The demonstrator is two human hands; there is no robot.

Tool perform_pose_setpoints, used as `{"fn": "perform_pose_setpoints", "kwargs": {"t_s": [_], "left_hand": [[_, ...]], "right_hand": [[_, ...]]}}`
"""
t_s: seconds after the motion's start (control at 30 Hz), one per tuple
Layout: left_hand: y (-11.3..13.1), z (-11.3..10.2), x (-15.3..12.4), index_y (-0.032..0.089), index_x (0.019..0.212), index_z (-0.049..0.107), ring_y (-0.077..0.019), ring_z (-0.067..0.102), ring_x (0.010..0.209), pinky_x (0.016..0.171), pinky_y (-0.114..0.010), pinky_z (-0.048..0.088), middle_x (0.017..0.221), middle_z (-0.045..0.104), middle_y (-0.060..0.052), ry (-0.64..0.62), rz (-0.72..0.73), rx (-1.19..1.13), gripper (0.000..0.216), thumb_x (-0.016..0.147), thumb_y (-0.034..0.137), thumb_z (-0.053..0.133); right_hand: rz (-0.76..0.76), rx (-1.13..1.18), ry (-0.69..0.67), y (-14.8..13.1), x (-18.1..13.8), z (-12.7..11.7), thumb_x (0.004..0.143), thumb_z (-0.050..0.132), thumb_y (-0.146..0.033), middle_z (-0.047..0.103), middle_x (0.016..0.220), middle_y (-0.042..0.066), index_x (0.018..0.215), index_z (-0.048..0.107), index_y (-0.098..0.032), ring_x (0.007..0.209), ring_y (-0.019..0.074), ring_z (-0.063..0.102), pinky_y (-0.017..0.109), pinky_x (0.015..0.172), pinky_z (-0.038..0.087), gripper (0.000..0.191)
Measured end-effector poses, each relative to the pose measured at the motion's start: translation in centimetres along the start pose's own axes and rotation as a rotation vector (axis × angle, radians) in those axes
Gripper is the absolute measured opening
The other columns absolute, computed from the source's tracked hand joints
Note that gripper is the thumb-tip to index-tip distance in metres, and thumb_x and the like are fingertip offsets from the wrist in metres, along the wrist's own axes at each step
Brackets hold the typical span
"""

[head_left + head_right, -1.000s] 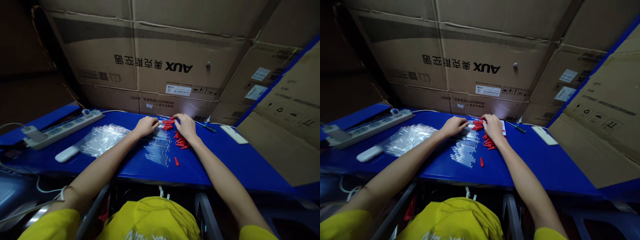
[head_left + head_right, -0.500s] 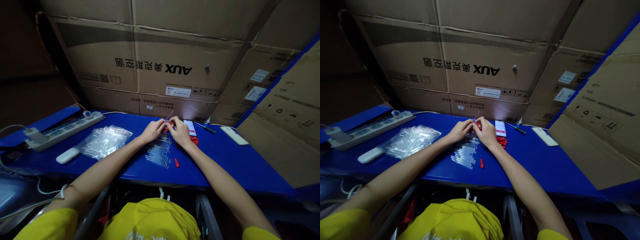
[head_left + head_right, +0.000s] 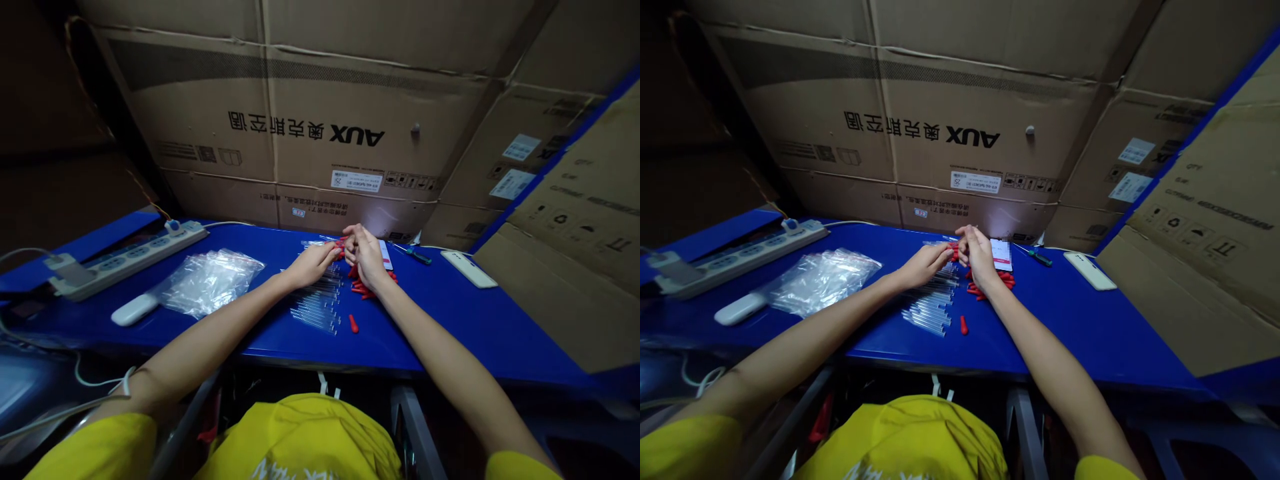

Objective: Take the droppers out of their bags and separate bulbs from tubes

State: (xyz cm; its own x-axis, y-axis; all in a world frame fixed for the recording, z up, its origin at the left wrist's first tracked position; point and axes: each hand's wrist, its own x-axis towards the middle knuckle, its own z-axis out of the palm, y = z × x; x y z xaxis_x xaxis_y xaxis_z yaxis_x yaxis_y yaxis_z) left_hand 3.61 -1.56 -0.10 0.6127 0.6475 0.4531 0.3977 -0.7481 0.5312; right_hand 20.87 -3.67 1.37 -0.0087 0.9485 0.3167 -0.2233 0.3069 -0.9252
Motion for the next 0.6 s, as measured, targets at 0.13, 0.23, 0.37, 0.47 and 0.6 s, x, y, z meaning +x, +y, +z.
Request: {"fn": "perform_pose_setpoints", "kwargs": {"t_s": [0.13,0.23,0.37,0.47,0.6], "left_hand": [[0.2,0.0,-0.1,0.018,0.108,0.064,-0.0187,0.058,0.068,0.071,-0.030,0.042,0.077,0.065,-0.003,-0.057,0.046,0.040,0.039,0.113,0.040,0.033],[0.5,-0.1,0.1,0.018,0.106,0.065,-0.0177,0.057,0.067,0.071,-0.029,0.042,0.075,0.064,-0.002,-0.073,0.071,0.023,0.040,0.113,0.041,0.033],[1.4,0.1,0.6,0.020,0.089,0.058,-0.0170,0.054,0.069,0.073,-0.030,0.043,0.075,0.062,-0.002,-0.057,0.103,-0.056,0.044,0.114,0.042,0.030],[2.0,0.3,1.1,0.021,0.084,0.053,-0.0168,0.053,0.069,0.073,-0.030,0.043,0.073,0.060,-0.002,-0.049,0.116,-0.101,0.045,0.114,0.043,0.029],[2.0,0.5,1.1,0.022,0.082,0.048,-0.0168,0.052,0.066,0.071,-0.030,0.042,0.071,0.058,-0.001,-0.051,0.119,-0.111,0.045,0.114,0.044,0.027]], "right_hand": [[0.025,-0.088,-0.051,0.3,-0.4,0.4,0.080,0.067,-0.089,0.039,0.052,-0.009,0.079,0.059,-0.023,0.042,0.0071,0.030,0.022,0.040,0.025,0.067],[-0.004,-0.085,0.029,0.3,-0.5,0.5,0.080,0.063,-0.092,0.037,0.049,-0.008,0.073,0.055,-0.023,0.042,0.0074,0.030,0.023,0.041,0.025,0.069],[0.029,-0.016,0.090,-0.6,-0.5,0.4,0.082,0.064,-0.090,0.033,0.048,-0.010,0.073,0.050,-0.024,0.039,0.0062,0.025,0.022,0.039,0.019,0.067],[0.049,0.027,0.128,-0.9,-0.7,0.8,0.086,0.063,-0.086,0.030,0.048,-0.012,0.075,0.045,-0.025,0.038,0.0054,0.022,0.020,0.037,0.017,0.064],[0.098,0.059,0.146,-1.2,-0.3,0.9,0.091,0.062,-0.080,0.029,0.047,-0.013,0.077,0.042,-0.026,0.037,0.0053,0.020,0.019,0.036,0.016,0.060]]}}
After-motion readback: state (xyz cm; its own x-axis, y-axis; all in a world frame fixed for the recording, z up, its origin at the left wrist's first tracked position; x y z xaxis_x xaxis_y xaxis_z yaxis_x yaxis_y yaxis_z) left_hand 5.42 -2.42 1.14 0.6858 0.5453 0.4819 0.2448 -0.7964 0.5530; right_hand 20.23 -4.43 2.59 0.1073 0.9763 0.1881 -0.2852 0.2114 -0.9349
